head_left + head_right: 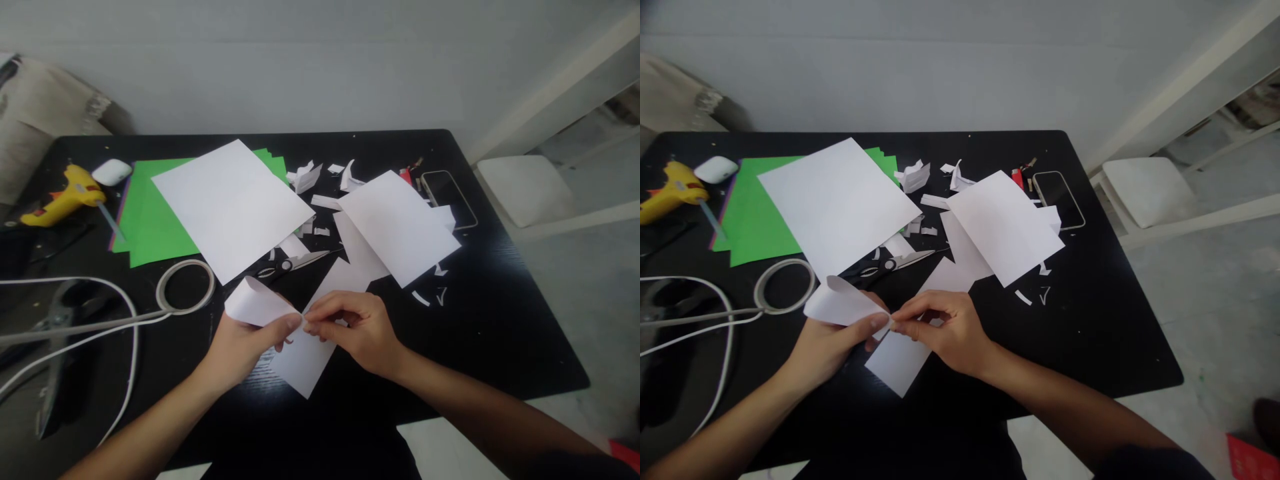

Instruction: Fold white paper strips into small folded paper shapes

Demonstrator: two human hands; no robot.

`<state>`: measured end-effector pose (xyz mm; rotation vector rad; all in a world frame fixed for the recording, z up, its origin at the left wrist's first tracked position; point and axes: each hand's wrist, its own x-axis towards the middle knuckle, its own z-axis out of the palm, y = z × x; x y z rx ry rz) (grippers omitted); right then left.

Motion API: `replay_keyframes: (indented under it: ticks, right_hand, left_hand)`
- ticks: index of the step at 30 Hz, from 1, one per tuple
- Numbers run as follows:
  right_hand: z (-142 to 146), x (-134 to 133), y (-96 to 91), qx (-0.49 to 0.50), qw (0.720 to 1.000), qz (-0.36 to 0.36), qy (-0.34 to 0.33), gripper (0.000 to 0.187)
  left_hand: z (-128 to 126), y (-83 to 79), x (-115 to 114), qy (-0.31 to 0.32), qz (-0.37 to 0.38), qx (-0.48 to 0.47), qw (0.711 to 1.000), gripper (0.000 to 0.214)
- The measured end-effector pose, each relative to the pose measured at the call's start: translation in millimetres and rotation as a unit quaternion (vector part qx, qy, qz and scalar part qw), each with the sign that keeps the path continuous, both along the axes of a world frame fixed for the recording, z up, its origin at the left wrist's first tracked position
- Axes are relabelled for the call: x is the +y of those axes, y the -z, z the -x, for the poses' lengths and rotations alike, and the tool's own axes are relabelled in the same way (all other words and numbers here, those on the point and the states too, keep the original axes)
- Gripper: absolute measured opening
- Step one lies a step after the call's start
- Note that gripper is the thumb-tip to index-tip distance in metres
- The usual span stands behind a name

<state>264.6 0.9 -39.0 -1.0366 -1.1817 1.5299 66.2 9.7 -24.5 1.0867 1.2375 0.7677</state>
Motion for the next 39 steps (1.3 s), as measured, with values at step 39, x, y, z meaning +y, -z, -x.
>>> replay_keyframes:
  ticks: [39]
  right_hand:
    - [-1.8, 0.7, -8.1, -0.115, 0.990, -0.028, -0.071, 0.013]
  left_hand:
    - [17.9, 5.0, 19.1, -0.176, -0.063, -0.097, 0.978, 0.009]
